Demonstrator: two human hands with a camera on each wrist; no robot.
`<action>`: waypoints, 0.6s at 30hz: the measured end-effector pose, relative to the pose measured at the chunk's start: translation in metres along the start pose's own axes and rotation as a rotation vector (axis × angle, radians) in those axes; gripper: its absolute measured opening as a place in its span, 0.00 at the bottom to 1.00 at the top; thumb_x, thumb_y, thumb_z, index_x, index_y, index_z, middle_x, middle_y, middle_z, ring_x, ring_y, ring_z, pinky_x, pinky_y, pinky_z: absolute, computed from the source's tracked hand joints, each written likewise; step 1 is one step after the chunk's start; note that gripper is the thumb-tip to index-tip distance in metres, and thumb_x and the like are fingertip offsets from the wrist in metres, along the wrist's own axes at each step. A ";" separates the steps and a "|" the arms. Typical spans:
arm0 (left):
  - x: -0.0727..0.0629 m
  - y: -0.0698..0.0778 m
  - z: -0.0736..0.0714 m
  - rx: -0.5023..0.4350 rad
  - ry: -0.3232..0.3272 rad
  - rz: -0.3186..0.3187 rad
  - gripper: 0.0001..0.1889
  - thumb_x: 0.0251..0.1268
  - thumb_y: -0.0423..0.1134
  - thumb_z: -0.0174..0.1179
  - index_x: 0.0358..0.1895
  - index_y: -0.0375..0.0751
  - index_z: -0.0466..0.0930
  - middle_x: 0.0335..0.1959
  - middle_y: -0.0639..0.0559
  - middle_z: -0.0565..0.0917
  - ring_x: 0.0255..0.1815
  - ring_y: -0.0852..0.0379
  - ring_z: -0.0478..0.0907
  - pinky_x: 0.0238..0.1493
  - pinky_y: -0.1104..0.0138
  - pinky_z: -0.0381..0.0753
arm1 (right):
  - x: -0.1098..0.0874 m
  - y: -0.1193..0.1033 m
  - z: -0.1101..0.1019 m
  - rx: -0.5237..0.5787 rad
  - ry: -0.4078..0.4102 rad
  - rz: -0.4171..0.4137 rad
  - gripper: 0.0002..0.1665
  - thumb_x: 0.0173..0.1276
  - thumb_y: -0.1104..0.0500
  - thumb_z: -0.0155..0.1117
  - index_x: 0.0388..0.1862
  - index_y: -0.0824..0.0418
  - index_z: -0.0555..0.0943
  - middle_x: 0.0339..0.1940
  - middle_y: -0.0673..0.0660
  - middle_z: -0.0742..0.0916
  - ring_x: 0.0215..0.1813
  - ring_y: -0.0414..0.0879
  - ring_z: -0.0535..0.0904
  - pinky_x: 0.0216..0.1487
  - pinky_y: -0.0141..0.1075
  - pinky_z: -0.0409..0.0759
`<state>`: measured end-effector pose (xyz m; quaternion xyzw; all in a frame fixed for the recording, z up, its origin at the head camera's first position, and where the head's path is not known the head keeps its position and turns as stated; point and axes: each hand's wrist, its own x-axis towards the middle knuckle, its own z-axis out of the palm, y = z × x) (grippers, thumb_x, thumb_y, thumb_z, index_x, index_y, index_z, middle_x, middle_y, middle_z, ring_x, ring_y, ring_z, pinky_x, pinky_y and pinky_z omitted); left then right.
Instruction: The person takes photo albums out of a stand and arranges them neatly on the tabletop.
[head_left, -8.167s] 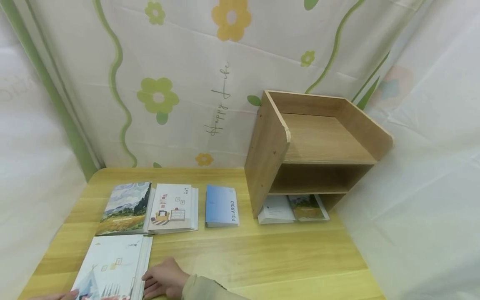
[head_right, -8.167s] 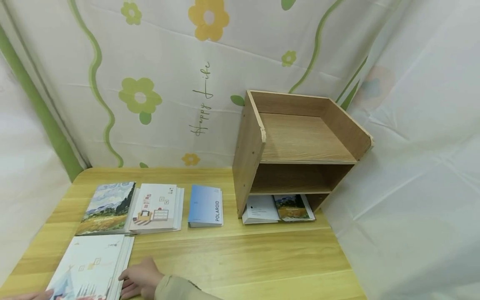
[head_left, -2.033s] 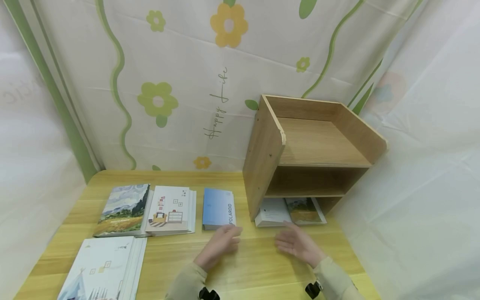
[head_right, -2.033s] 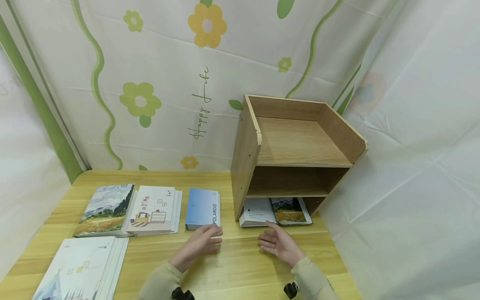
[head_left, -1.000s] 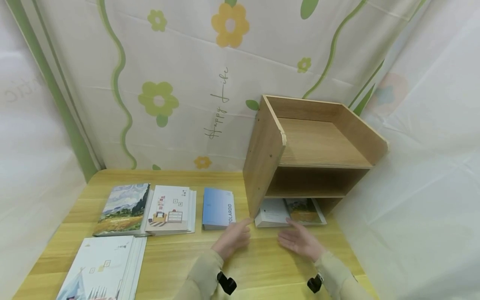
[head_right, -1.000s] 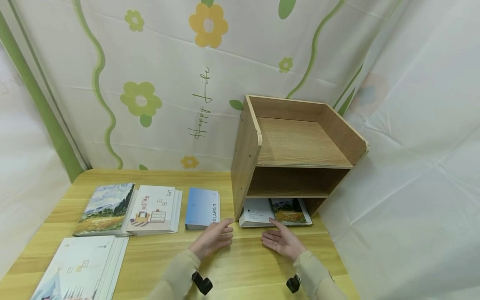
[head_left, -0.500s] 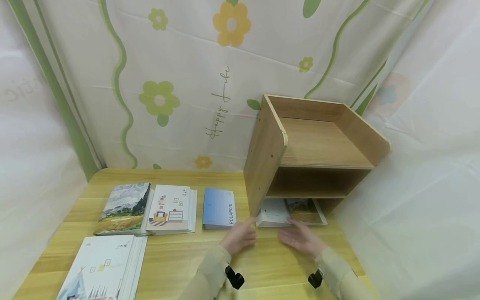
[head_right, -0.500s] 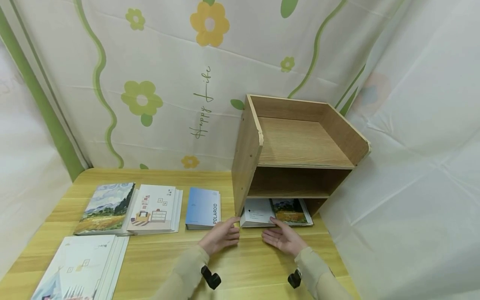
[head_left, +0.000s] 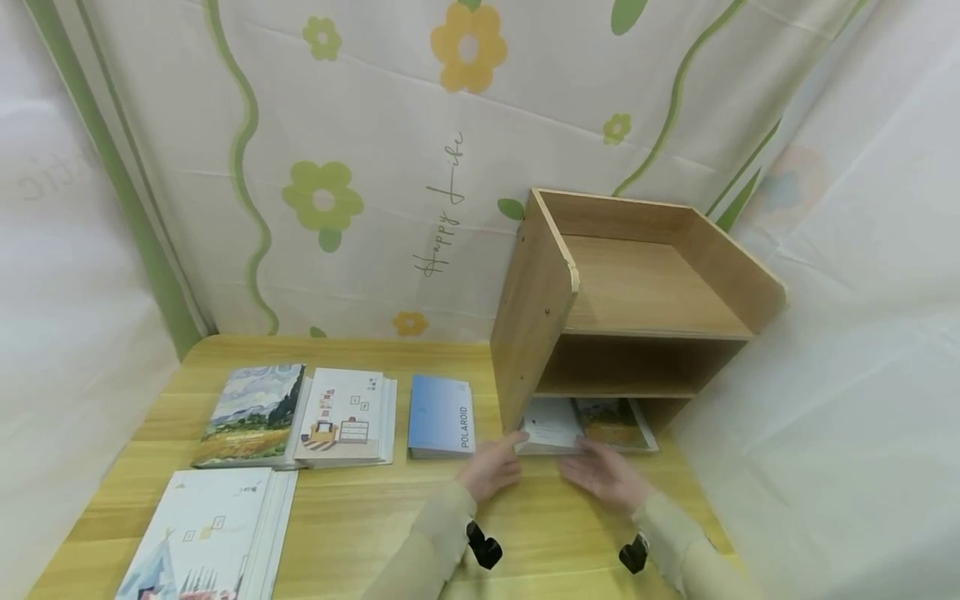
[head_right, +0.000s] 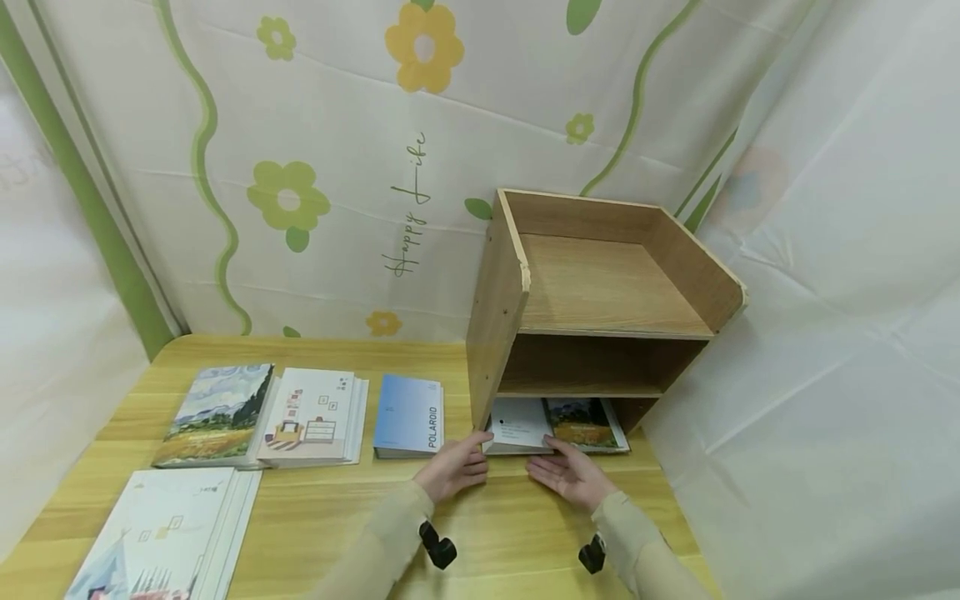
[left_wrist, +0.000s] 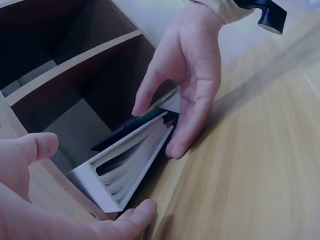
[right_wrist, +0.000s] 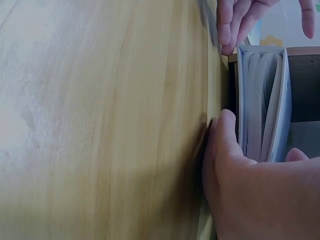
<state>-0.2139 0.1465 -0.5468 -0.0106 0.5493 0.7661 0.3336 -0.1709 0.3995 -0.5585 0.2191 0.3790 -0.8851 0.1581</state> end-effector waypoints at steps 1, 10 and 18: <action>0.001 -0.001 0.001 -0.004 0.007 -0.002 0.53 0.64 0.50 0.65 0.69 0.11 0.41 0.62 0.10 0.56 0.64 0.22 0.62 0.62 0.45 0.71 | 0.001 0.000 -0.001 -0.005 -0.004 0.001 0.17 0.82 0.58 0.43 0.64 0.63 0.61 0.72 0.80 0.51 0.74 0.70 0.50 0.72 0.53 0.58; 0.009 -0.008 0.007 -0.053 -0.013 0.023 0.43 0.66 0.42 0.63 0.68 0.12 0.49 0.60 0.11 0.62 0.63 0.23 0.65 0.62 0.44 0.70 | 0.006 -0.002 -0.005 0.040 0.013 0.023 0.16 0.81 0.58 0.46 0.62 0.63 0.64 0.73 0.77 0.53 0.74 0.68 0.53 0.71 0.51 0.61; 0.013 -0.012 0.013 -0.032 0.045 0.041 0.47 0.64 0.46 0.65 0.70 0.15 0.47 0.62 0.13 0.61 0.63 0.25 0.66 0.61 0.45 0.72 | 0.006 0.000 -0.005 0.038 0.050 -0.008 0.14 0.80 0.60 0.48 0.59 0.64 0.67 0.74 0.77 0.50 0.74 0.68 0.52 0.71 0.51 0.61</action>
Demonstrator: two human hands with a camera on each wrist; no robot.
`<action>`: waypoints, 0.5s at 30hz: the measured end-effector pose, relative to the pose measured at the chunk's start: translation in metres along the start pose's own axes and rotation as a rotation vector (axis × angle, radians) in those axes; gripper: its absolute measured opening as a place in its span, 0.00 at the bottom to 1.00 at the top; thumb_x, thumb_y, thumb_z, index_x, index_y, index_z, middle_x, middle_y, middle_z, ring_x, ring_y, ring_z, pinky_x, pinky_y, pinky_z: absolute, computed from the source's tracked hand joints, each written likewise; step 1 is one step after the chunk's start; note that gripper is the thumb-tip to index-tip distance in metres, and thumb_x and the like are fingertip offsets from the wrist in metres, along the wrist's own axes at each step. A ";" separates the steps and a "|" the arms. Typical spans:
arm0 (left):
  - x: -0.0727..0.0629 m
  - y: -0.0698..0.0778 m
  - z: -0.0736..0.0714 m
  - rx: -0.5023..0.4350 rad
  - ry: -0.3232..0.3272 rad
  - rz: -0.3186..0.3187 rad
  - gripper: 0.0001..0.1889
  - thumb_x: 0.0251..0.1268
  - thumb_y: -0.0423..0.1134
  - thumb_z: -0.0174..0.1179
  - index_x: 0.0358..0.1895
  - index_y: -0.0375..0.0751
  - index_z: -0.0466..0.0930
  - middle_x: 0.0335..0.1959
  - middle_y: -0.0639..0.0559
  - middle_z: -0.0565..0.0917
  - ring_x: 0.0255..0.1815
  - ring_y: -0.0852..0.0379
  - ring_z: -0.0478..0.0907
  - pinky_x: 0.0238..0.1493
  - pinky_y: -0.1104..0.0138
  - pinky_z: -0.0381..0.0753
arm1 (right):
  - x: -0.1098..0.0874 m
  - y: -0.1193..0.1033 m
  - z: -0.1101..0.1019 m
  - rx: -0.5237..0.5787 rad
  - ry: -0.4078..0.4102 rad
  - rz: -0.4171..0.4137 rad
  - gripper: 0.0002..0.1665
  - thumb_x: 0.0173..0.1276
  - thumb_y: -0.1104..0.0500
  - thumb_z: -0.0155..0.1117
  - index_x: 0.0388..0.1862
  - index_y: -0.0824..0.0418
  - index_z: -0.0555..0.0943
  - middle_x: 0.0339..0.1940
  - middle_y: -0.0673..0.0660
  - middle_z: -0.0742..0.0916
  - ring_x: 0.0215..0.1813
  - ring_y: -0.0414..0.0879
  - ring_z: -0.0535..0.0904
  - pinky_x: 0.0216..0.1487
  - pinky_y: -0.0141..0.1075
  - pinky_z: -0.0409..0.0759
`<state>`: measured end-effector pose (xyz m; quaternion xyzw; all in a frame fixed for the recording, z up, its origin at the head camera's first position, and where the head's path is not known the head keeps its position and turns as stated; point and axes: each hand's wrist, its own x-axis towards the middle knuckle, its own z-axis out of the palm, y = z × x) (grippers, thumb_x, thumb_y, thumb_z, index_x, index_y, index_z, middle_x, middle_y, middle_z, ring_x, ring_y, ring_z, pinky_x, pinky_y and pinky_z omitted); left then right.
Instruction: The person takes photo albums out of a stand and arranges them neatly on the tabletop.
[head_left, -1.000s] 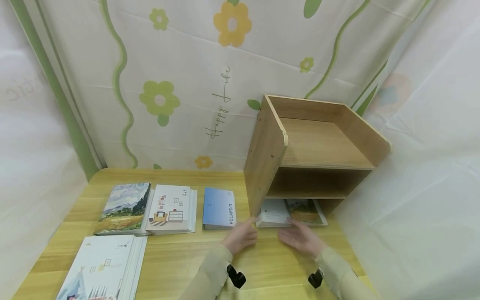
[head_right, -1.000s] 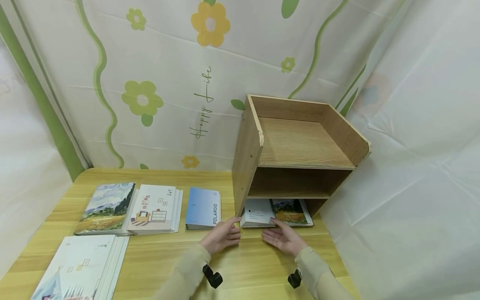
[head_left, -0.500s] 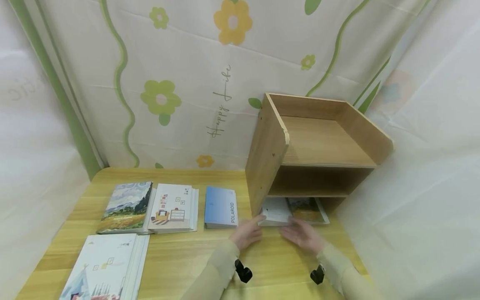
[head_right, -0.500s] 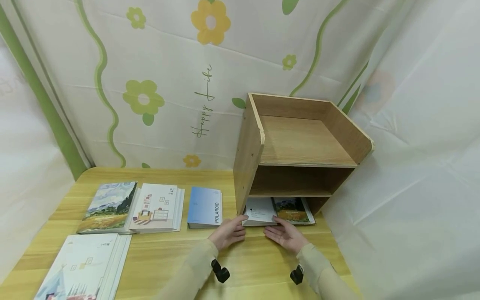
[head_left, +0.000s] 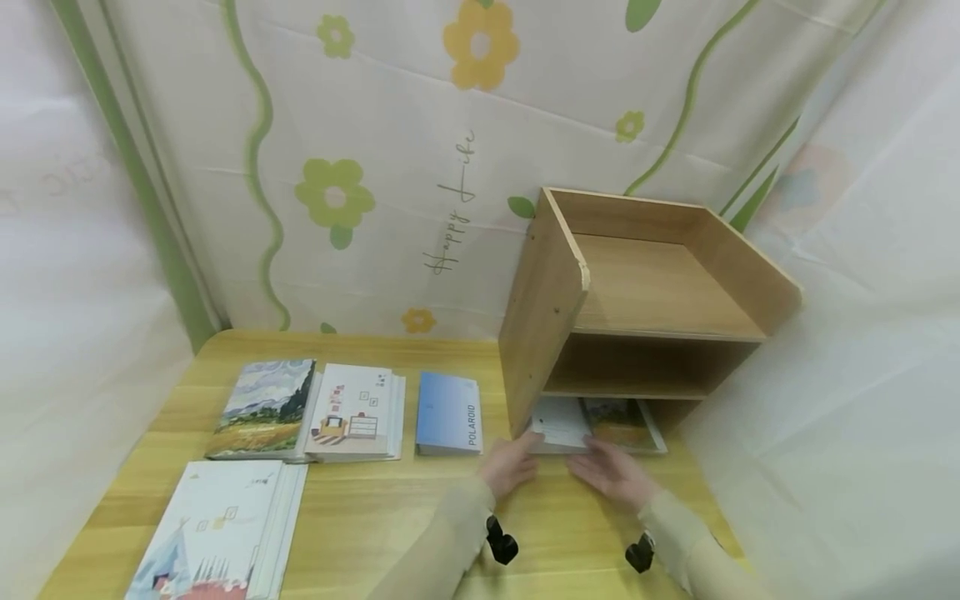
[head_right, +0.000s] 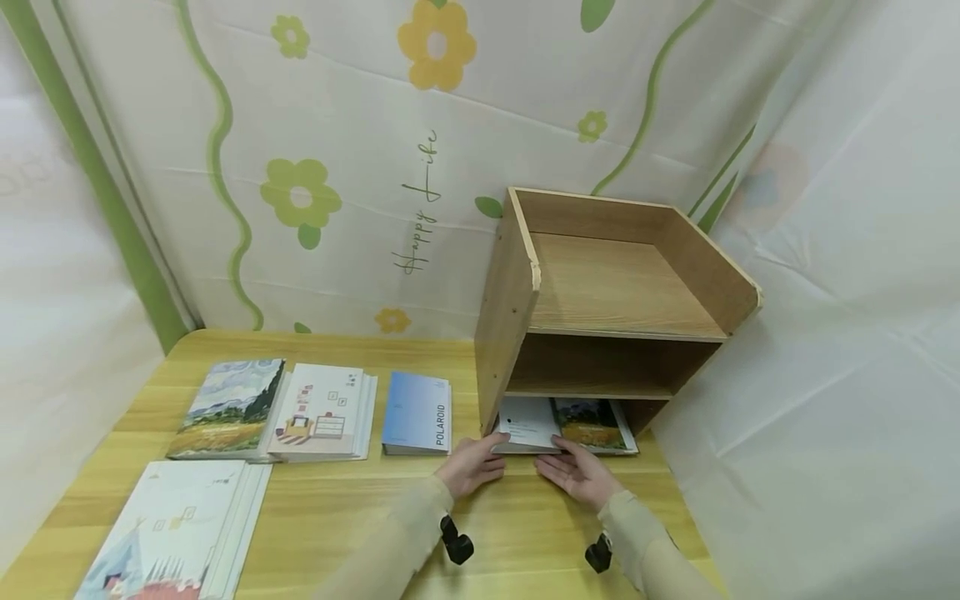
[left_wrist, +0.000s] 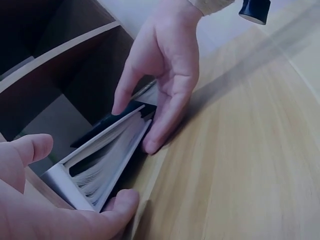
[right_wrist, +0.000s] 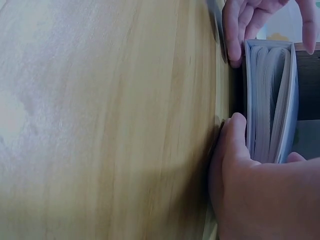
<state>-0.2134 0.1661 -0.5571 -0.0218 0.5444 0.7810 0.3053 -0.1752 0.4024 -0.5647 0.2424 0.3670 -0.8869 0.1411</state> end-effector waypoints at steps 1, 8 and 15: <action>0.001 -0.001 0.001 0.002 0.010 0.001 0.48 0.64 0.47 0.65 0.71 0.16 0.47 0.63 0.14 0.61 0.63 0.26 0.66 0.61 0.46 0.73 | 0.000 0.000 0.000 -0.003 0.008 -0.004 0.13 0.80 0.60 0.48 0.57 0.64 0.69 0.74 0.77 0.51 0.74 0.68 0.54 0.71 0.51 0.61; 0.005 -0.004 0.005 0.006 0.039 0.008 0.49 0.64 0.47 0.66 0.71 0.16 0.45 0.66 0.19 0.62 0.62 0.28 0.69 0.60 0.47 0.74 | 0.000 -0.004 -0.004 0.000 -0.001 0.015 0.11 0.80 0.61 0.47 0.54 0.65 0.74 0.66 0.78 0.65 0.71 0.67 0.61 0.71 0.50 0.62; 0.007 -0.001 0.003 -0.027 0.012 0.026 0.45 0.66 0.46 0.64 0.70 0.16 0.50 0.66 0.21 0.63 0.61 0.30 0.71 0.62 0.48 0.72 | 0.002 -0.007 -0.005 0.031 -0.043 0.059 0.12 0.81 0.61 0.46 0.52 0.66 0.74 0.59 0.75 0.73 0.71 0.64 0.61 0.72 0.48 0.59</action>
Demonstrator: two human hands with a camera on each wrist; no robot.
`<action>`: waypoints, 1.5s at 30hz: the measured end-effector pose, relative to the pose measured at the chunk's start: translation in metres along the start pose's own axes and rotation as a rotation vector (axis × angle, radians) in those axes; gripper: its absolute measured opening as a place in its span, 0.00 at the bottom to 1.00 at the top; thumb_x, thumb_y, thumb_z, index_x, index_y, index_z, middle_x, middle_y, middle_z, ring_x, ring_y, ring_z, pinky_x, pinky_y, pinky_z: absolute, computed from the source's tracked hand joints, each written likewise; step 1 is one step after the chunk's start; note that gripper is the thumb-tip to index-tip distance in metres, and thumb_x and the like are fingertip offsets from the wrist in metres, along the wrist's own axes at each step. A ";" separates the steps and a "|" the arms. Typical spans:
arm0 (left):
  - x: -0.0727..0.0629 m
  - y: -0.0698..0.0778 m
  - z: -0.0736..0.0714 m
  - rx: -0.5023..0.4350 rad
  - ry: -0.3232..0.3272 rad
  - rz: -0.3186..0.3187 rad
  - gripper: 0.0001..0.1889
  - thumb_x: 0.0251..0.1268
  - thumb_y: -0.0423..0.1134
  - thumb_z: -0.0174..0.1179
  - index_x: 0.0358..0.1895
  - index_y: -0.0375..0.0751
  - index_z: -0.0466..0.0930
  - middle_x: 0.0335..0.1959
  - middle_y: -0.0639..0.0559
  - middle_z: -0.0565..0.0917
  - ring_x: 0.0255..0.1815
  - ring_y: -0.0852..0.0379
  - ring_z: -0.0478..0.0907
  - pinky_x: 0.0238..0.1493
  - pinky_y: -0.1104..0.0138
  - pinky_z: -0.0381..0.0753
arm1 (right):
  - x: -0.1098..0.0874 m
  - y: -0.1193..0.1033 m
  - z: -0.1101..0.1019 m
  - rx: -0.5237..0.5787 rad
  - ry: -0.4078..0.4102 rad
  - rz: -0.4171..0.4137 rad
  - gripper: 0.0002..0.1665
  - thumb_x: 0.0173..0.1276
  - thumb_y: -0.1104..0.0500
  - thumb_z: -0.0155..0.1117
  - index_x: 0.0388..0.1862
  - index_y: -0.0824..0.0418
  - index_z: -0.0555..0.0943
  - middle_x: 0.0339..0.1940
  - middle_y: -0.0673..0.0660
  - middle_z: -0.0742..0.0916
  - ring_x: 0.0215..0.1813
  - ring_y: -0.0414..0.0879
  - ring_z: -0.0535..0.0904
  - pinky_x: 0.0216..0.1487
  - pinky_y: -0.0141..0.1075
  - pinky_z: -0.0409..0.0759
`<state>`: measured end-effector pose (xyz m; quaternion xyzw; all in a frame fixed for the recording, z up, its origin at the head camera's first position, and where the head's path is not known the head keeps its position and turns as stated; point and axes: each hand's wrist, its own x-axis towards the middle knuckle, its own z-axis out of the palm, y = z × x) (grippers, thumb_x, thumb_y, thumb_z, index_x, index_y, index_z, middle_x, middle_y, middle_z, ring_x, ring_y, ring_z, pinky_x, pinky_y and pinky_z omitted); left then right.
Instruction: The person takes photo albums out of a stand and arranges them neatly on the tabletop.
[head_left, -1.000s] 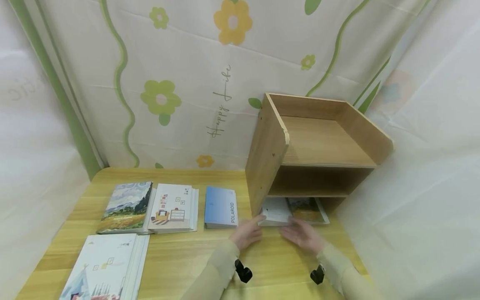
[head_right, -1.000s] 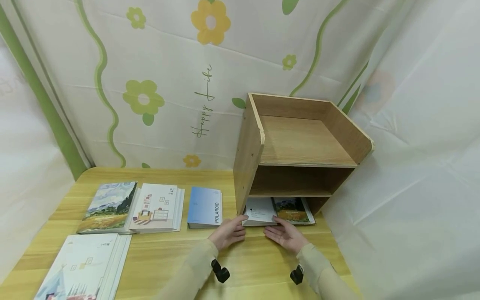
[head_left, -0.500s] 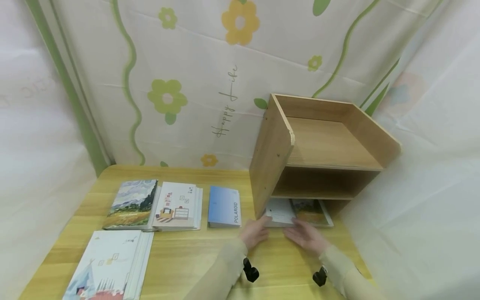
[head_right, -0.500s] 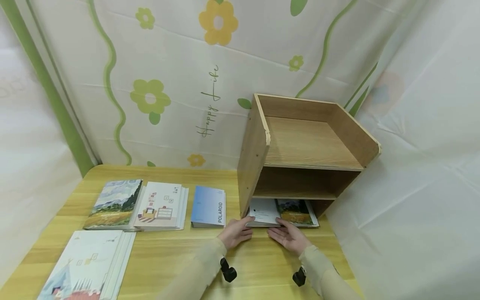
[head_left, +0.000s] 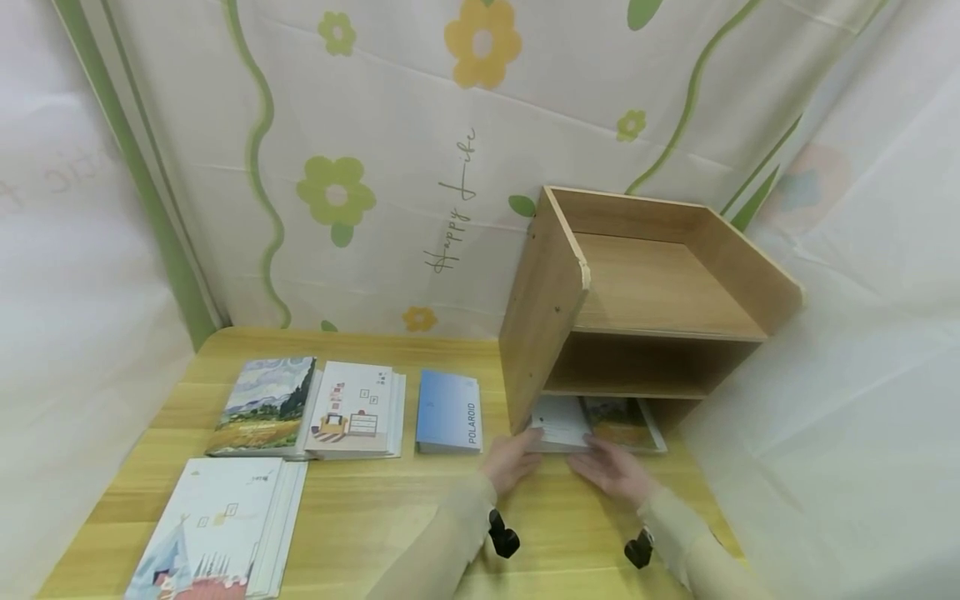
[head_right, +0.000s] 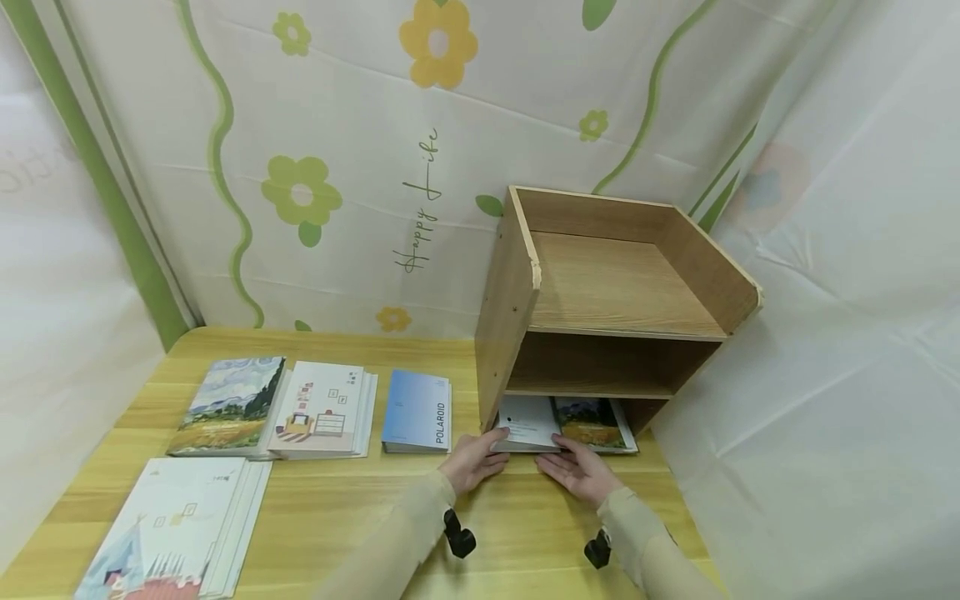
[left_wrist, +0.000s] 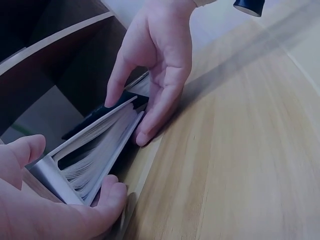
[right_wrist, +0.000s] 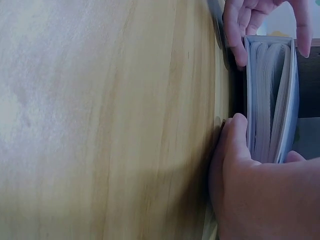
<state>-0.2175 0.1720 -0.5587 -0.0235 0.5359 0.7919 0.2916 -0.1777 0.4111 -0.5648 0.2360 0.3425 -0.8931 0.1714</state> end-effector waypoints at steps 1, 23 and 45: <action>0.001 0.000 0.000 0.000 0.004 -0.001 0.45 0.66 0.46 0.64 0.70 0.16 0.50 0.66 0.21 0.63 0.61 0.30 0.71 0.61 0.49 0.73 | 0.000 0.000 0.000 0.006 -0.003 0.001 0.11 0.80 0.61 0.46 0.52 0.66 0.74 0.59 0.75 0.73 0.71 0.64 0.62 0.72 0.48 0.59; -0.008 0.000 0.002 0.251 0.148 -0.037 0.48 0.61 0.52 0.68 0.68 0.16 0.55 0.61 0.25 0.70 0.50 0.42 0.81 0.52 0.53 0.81 | -0.007 0.004 0.004 -0.147 0.048 -0.051 0.13 0.79 0.64 0.46 0.57 0.70 0.68 0.53 0.75 0.77 0.63 0.65 0.72 0.70 0.50 0.63; -0.014 -0.002 0.009 0.167 0.160 -0.051 0.49 0.61 0.44 0.69 0.68 0.12 0.47 0.60 0.17 0.65 0.49 0.35 0.81 0.50 0.51 0.82 | -0.006 -0.002 0.008 -0.411 -0.008 -0.063 0.16 0.80 0.66 0.43 0.59 0.76 0.64 0.46 0.65 0.80 0.52 0.56 0.80 0.66 0.51 0.67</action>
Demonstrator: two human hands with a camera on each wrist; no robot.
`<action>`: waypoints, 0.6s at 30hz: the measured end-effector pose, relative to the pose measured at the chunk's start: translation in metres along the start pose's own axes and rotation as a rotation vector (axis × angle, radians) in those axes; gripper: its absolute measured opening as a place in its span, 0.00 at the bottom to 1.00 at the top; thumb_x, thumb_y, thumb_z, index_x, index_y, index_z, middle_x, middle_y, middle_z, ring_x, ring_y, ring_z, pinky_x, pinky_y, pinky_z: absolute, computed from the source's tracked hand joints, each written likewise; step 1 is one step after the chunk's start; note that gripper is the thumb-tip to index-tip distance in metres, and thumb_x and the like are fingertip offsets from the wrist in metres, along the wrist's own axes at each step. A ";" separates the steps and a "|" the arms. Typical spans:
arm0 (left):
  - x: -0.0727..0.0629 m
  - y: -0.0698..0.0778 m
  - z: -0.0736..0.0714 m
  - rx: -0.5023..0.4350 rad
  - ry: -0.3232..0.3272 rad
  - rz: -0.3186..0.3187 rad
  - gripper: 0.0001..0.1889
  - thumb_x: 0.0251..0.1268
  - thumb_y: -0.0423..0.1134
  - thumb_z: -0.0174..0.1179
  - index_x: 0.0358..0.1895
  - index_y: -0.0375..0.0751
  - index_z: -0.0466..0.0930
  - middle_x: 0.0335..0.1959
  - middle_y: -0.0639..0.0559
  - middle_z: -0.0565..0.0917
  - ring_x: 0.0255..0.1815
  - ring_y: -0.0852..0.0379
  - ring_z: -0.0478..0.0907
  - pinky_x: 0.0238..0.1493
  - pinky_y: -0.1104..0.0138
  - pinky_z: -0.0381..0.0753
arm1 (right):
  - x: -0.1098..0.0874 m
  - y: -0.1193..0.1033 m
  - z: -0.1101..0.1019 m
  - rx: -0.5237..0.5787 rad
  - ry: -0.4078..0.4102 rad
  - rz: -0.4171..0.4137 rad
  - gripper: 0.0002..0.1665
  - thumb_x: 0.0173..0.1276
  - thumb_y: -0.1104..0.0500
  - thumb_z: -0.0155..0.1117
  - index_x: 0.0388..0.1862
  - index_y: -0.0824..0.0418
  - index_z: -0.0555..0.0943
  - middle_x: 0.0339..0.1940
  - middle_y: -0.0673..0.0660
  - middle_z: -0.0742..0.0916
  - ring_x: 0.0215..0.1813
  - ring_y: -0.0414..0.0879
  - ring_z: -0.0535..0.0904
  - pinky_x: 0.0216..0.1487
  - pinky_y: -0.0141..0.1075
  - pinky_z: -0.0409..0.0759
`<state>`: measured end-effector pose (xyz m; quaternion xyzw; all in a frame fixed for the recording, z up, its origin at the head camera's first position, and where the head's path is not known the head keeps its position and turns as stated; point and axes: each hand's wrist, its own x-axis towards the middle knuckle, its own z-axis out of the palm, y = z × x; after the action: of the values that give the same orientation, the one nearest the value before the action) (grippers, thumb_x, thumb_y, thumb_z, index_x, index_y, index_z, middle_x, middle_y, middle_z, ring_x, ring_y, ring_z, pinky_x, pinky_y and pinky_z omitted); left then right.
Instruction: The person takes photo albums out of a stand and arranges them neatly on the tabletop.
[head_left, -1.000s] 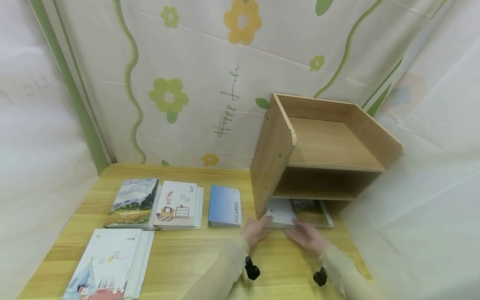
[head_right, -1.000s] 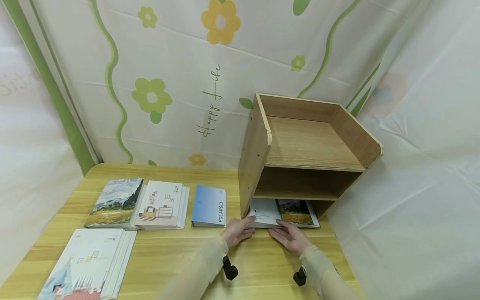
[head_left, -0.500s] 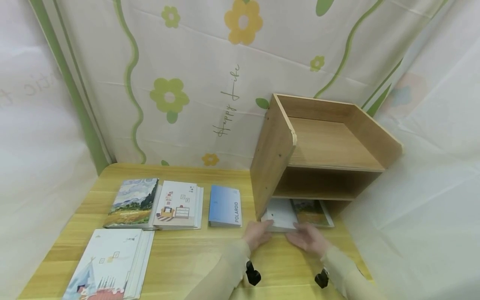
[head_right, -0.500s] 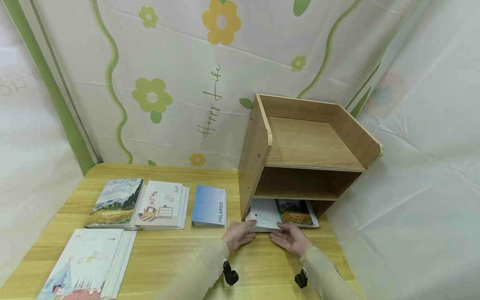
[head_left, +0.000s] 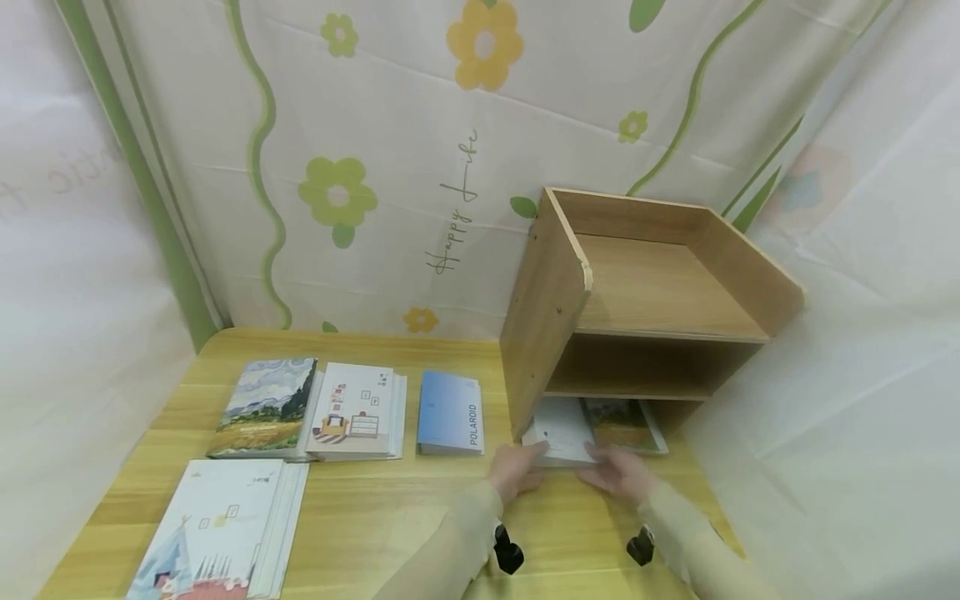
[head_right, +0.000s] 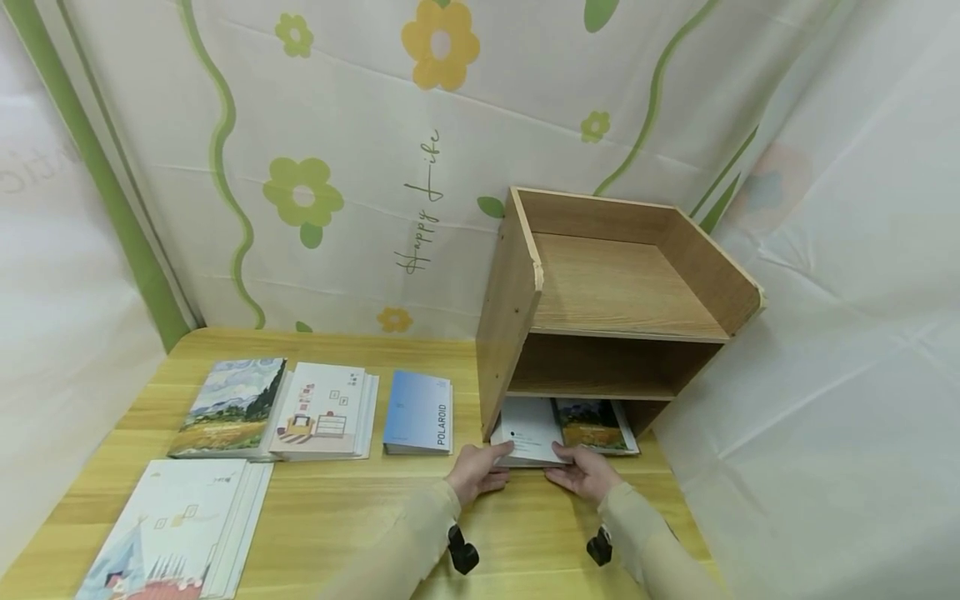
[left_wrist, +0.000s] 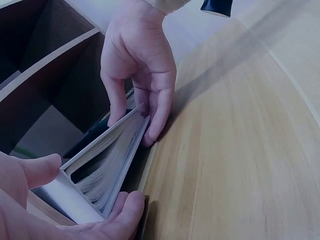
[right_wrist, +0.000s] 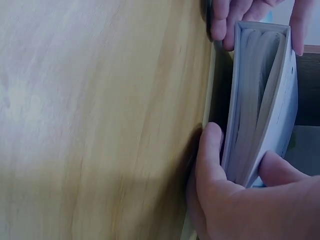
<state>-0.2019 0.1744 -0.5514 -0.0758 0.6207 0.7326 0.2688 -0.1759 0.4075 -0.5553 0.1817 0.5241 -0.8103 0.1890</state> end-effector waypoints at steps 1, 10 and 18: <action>0.000 0.000 0.000 0.005 0.005 -0.002 0.49 0.61 0.44 0.69 0.68 0.13 0.47 0.60 0.17 0.65 0.49 0.35 0.81 0.50 0.51 0.82 | 0.002 0.000 -0.001 0.012 0.006 0.001 0.12 0.79 0.67 0.44 0.56 0.73 0.67 0.45 0.64 0.81 0.51 0.55 0.81 0.66 0.51 0.68; 0.000 0.000 -0.002 0.052 0.030 -0.008 0.49 0.60 0.46 0.70 0.68 0.14 0.49 0.59 0.20 0.68 0.46 0.38 0.82 0.48 0.51 0.83 | 0.006 0.005 0.001 0.024 0.105 -0.012 0.34 0.77 0.68 0.48 0.72 0.79 0.45 0.50 0.67 0.77 0.50 0.57 0.81 0.64 0.53 0.70; 0.006 -0.002 -0.001 0.081 0.053 -0.013 0.49 0.56 0.47 0.72 0.67 0.15 0.54 0.59 0.21 0.70 0.43 0.41 0.84 0.48 0.53 0.83 | 0.007 0.006 0.001 0.021 0.160 -0.011 0.41 0.77 0.68 0.49 0.75 0.76 0.36 0.54 0.72 0.73 0.48 0.59 0.82 0.62 0.52 0.72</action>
<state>-0.2061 0.1750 -0.5556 -0.0884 0.6562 0.7029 0.2598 -0.1796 0.4040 -0.5630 0.2450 0.5298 -0.7997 0.1404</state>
